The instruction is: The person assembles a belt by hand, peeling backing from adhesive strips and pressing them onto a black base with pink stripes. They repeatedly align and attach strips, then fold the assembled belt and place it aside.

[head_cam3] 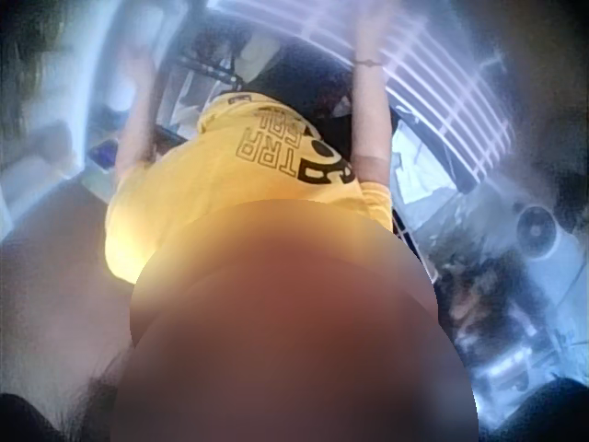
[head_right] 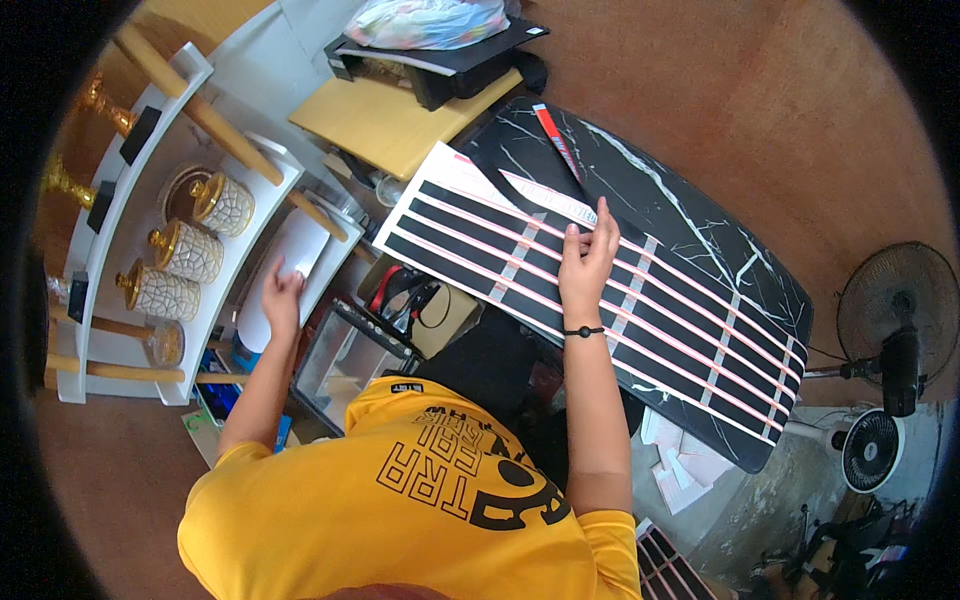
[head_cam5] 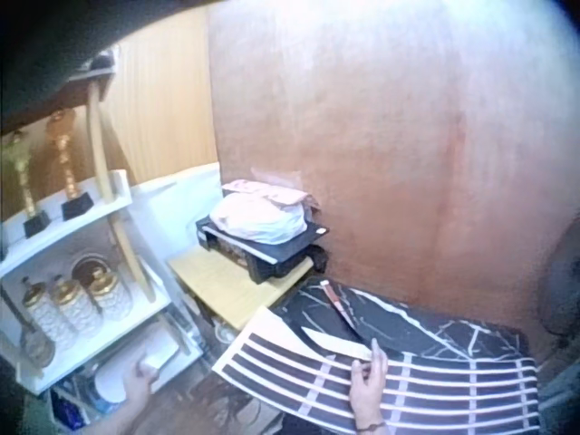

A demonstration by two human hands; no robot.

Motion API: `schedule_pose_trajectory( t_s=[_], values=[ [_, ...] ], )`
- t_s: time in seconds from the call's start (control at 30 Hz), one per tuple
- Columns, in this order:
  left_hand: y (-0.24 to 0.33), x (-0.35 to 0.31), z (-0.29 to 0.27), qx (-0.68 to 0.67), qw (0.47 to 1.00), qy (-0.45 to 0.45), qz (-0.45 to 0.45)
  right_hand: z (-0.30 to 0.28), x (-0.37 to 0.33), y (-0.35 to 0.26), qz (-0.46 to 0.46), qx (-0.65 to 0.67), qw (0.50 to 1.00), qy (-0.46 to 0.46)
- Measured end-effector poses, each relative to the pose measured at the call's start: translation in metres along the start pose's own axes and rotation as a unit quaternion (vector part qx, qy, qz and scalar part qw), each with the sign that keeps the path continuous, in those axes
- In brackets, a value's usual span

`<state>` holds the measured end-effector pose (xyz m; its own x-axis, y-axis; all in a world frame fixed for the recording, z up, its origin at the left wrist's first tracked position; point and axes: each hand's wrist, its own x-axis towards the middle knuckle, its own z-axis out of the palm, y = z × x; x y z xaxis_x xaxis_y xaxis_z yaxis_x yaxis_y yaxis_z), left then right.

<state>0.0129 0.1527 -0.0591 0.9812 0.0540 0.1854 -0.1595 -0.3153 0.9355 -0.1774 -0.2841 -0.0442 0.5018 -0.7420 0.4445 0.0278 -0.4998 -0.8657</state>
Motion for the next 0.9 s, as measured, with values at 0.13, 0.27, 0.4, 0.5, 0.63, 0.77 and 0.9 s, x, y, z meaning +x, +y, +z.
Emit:
schedule_pose_trajectory(
  t_s=[0.13, 0.27, 0.4, 0.5, 0.63, 0.77, 0.9],
  values=[
    [-0.096, -0.067, -0.097, 0.174, 0.979, 0.009, -0.101, 0.001, -0.001, 0.000, 0.010, -0.008, 1.000, -0.004],
    [-0.172, -0.136, -0.171, 0.474, 0.880, 0.003, -0.032, 0.001, -0.001, 0.002, 0.010, -0.010, 1.000, 0.005],
    [-0.213, -0.171, -0.213, 0.523, 0.839, -0.036, -0.147, 0.001, 0.001, 0.008, 0.008, -0.008, 1.000, 0.012],
    [-0.227, -0.175, -0.226, 0.546, 0.812, -0.040, -0.200, 0.001, 0.002, 0.013, 0.010, -0.011, 1.000, 0.011],
    [-0.232, -0.178, -0.230, 0.535, 0.824, -0.021, -0.188, 0.001, 0.001, 0.014, 0.009, -0.010, 1.000, 0.023],
    [-0.239, -0.185, -0.234, 0.331, 0.876, 0.106, -0.335, -0.001, 0.001, 0.016, 0.019, -0.007, 1.000, 0.018],
    [-0.262, -0.197, -0.260, 0.603, 0.761, -0.087, -0.221, -0.001, 0.004, 0.027, -0.009, -0.031, 0.999, 0.027]
  ],
)
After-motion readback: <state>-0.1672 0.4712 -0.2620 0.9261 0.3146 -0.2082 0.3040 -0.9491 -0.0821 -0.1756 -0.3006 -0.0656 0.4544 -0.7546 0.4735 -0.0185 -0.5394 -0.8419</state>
